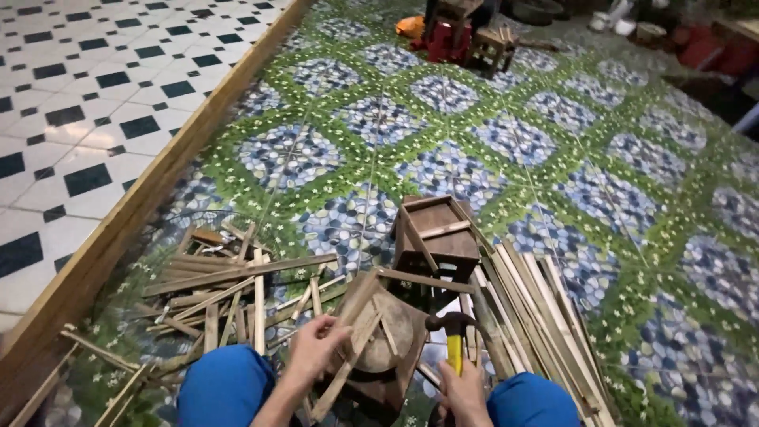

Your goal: The person assembles a small wooden frame by hand, using a hammer to drive nails into the joints. They repeatedly pick up wooden sticks, align them, and hammer them into place on a small wooden block.

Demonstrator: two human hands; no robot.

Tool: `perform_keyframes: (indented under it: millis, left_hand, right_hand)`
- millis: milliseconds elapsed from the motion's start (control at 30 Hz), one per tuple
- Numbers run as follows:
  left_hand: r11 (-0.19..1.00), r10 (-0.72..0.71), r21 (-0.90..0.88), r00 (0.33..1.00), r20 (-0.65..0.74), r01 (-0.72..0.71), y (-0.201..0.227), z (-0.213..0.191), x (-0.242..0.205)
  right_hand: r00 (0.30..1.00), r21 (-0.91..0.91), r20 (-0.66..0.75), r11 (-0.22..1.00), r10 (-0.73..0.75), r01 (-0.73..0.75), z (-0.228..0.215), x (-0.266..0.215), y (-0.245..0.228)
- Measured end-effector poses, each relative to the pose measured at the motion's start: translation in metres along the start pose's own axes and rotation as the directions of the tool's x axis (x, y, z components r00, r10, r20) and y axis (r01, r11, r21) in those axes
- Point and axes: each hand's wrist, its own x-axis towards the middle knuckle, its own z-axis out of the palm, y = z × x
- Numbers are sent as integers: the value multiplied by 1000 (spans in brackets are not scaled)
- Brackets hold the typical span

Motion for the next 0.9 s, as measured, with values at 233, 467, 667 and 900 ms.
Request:
perform_keyframes:
  millis: [233,467,667,900]
  left_hand:
    - [820,-198,-539,979,54,196,-3,-40,10]
    - [718,-229,-654,968,101,238,-23,-39,28]
    - [644,-308,-696,940,144,318,-51,-28,56]
    - [362,-349,-564,669,656,742,-151,10,101]
  right_hand:
    - [978,-390,-205,919,-28,-56,18,88,3]
    - [902,-470,-432,856,-8,-217,30,277,162]
    - [919,-514,-391,841,-53,-170,41,321,212]
    - [922,-688,-385,649,52,-324,21,311,273]
